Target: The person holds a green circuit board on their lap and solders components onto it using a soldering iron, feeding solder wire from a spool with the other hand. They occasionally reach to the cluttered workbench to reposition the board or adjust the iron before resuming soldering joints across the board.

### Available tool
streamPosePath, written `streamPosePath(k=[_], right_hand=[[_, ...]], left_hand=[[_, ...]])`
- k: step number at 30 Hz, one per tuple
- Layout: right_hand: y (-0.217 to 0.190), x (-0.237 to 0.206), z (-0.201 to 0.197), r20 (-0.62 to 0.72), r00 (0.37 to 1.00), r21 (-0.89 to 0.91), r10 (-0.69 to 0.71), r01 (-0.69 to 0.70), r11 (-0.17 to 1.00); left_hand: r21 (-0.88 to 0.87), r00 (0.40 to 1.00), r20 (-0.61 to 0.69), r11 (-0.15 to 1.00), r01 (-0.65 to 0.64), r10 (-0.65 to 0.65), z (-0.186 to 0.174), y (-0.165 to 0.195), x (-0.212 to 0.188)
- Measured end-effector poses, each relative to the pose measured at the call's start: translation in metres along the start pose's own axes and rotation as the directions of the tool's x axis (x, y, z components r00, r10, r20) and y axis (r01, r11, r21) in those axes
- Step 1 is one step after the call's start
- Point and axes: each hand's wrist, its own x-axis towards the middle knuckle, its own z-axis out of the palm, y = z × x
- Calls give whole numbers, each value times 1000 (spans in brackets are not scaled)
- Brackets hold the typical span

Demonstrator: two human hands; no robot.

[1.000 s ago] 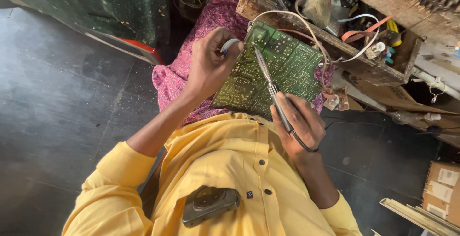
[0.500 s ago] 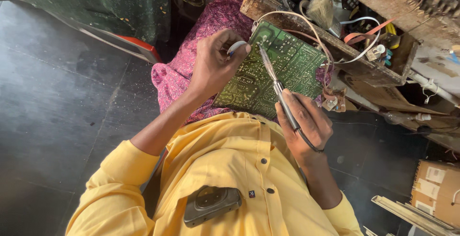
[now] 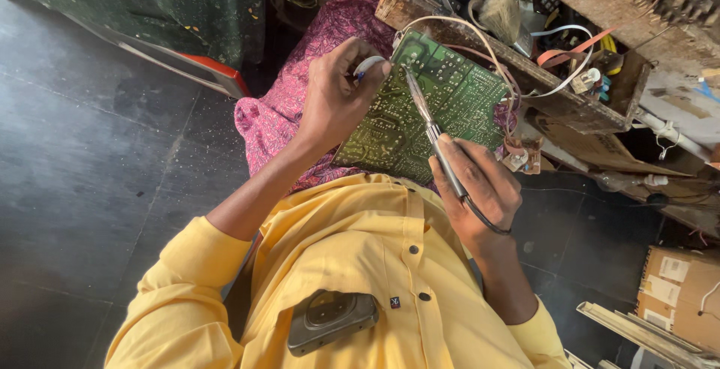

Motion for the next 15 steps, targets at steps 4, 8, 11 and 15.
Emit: streamPosePath(k=[4, 8, 11, 15], right_hand=[[-1, 2, -1, 18, 1000, -26, -21, 21, 999], [-3, 3, 1, -3, 1000, -5, 17, -17, 1000], [-2, 2, 1, 1, 1000, 3, 14, -14, 1000], [1, -3, 1, 12, 1000, -42, -9, 9, 999]], left_hand=[[-11, 1000, 0, 1000, 0, 0, -1, 1, 1], [-15, 1000, -1, 1000, 15, -15, -1, 0, 0], [-11, 1000, -7, 1000, 27, -27, 0, -2, 0], [-68, 999, 36, 997, 27, -25, -2, -6, 1]])
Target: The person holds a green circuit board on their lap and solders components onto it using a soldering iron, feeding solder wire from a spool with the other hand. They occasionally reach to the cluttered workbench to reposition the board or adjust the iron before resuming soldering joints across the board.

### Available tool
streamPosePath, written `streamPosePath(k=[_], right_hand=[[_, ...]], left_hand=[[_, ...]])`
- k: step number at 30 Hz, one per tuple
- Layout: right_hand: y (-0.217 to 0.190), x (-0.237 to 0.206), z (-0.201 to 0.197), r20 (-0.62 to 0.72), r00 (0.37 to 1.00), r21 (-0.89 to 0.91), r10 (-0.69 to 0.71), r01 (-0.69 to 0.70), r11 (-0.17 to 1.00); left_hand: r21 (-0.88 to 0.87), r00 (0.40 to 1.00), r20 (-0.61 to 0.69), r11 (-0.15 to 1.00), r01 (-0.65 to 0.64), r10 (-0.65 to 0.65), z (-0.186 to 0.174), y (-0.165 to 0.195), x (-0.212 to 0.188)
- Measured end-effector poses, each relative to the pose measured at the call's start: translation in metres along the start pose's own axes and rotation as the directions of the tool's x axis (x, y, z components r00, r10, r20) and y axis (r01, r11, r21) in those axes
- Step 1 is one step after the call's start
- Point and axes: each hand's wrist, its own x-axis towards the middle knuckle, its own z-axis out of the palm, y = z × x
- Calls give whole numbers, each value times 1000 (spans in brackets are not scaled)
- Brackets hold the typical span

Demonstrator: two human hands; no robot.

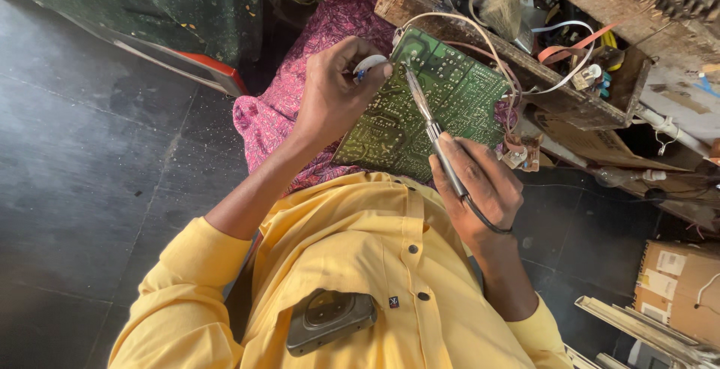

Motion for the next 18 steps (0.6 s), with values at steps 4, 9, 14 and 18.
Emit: streamPosePath(k=[4, 9, 14, 18], right_hand=[[6, -5, 2, -10, 999, -41, -38, 38, 998], [12, -13, 2, -22, 999, -47, -45, 44, 998], [14, -18, 4, -23, 999, -50, -43, 42, 998], [15, -20, 5, -25, 999, -39, -46, 45, 998]], left_hand=[[-48, 1000, 19, 999, 19, -18, -1, -2, -1], [-47, 999, 25, 998, 43, -42, 0, -3, -2], [-57, 997, 28, 996, 68, -66, 0, -2, -3], [-42, 998, 24, 997, 66, -65, 0, 0, -3]])
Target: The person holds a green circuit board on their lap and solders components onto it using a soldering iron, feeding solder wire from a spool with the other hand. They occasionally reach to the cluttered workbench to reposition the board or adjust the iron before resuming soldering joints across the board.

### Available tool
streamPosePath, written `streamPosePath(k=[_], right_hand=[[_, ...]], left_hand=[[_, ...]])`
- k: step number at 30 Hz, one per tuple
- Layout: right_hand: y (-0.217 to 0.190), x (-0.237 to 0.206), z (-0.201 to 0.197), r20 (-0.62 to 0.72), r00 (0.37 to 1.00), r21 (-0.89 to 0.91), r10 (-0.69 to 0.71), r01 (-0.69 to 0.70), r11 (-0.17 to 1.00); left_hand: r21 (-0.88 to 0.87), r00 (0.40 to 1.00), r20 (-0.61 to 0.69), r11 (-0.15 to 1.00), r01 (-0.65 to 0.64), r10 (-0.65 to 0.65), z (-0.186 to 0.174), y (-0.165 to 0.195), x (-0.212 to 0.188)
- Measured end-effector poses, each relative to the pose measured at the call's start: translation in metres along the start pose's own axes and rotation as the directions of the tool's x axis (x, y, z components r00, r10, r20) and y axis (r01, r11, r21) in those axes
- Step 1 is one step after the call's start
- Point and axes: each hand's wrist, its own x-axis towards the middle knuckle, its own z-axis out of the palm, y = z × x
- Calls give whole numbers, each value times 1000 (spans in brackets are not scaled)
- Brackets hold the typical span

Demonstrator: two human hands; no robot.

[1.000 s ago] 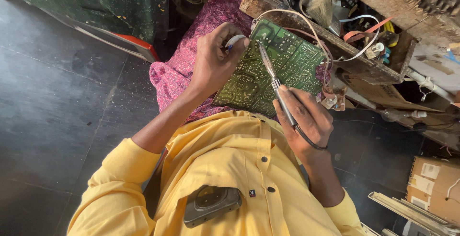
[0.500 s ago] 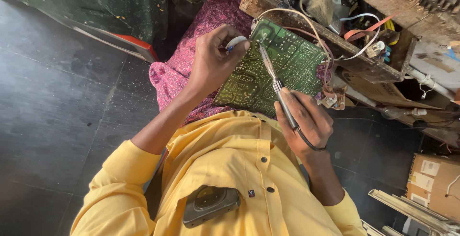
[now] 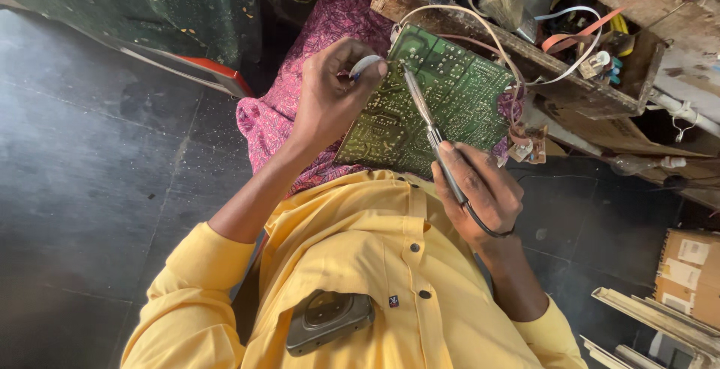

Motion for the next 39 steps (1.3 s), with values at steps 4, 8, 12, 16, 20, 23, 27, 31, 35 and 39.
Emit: streamPosePath(k=[4, 8, 12, 16, 20, 23, 27, 31, 35, 39], right_hand=[[1, -2, 0, 10, 1000, 2, -11, 11, 1000], [4, -5, 2, -9, 1000, 13, -17, 17, 1000], [4, -6, 7, -18, 999, -14, -29, 29, 999], [-6, -7, 12, -49, 999, -33, 9, -10, 999], [-17, -6, 18, -89, 995, -60, 50, -55, 997], [-23, -4, 19, -99, 990, -48, 103, -108, 993], [-27, 0, 20, -119, 989, -74, 87, -97, 993], [-30, 3, 17, -86, 989, -64, 119, -125, 990], [-30, 5, 12, -40, 991, -48, 128, -130, 990], [-26, 5, 6, -26, 995, -48, 98, -100, 994]], left_hand=[[5, 1000, 4, 1000, -12, 12, 0, 0, 0], [18, 1000, 13, 1000, -16, 16, -2, 0, 1], [4, 1000, 17, 1000, -16, 16, -2, 0, 1], [30, 1000, 10, 999, -25, 25, -2, 1, 2], [24, 999, -2, 999, -38, 38, 0, 3, 1], [60, 998, -4, 997, -56, 57, 0, 4, 2], [57, 998, 4, 996, -68, 68, 0, 6, 3], [79, 999, 12, 996, -45, 44, -1, 6, 2], [88, 999, 23, 996, -35, 33, -2, 6, 1], [49, 999, 39, 999, 13, -15, -2, 5, 0]])
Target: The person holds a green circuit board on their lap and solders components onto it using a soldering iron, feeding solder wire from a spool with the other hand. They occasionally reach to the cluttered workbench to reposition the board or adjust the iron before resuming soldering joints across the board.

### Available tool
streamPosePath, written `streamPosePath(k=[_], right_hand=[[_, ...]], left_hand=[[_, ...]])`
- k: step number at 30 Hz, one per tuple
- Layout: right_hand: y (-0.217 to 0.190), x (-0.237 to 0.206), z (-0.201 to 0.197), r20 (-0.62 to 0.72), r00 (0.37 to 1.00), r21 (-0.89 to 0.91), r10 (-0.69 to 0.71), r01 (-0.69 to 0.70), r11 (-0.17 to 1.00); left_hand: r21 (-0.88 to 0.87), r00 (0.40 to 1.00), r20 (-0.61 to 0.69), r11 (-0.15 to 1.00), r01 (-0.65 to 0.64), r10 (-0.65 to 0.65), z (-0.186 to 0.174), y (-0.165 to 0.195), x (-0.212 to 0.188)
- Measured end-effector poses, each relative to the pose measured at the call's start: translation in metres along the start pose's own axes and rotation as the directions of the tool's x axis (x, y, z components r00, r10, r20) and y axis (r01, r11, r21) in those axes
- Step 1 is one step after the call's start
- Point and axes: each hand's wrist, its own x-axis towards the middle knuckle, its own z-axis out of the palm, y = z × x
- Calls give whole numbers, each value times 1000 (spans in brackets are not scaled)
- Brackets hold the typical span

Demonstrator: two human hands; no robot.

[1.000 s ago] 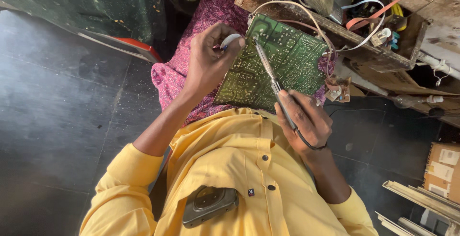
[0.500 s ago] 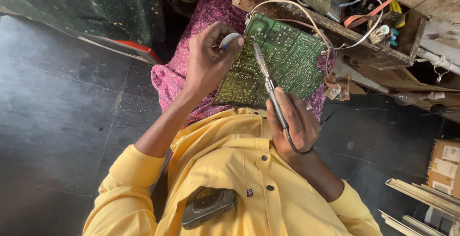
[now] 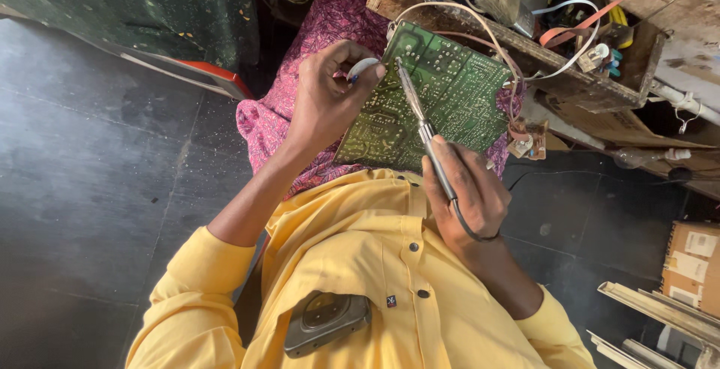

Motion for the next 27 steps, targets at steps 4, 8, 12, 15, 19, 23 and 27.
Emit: streamPosePath(k=[4, 8, 12, 15, 19, 23, 27], right_hand=[[8, -2, -2, -1, 1000, 26, -8, 8, 1000], [14, -6, -2, 6, 1000, 25, 3, -4, 1000], [16, -8, -3, -4, 1000, 24, 1, -1, 1000], [16, -7, -3, -4, 1000, 25, 1, -1, 1000], [16, -8, -3, -10, 1000, 11, 0, 0, 1000], [11, -10, -8, 12, 1000, -24, 18, -18, 1000], [6, -7, -9, 44, 997, -61, -55, 58, 996]], left_hand=[[8, 1000, 21, 1000, 0, 0, -1, -2, 0], [23, 999, 33, 1000, 18, -19, -1, -4, 0], [35, 1000, 25, 999, 15, -16, 0, -5, -1], [41, 1000, 24, 999, 8, -9, 0, -7, -1], [19, 1000, 25, 1000, -5, 5, 0, -12, -2], [40, 985, -6, 984, -172, 172, -2, -13, -2], [46, 985, -5, 984, -174, 174, -16, -11, -4]])
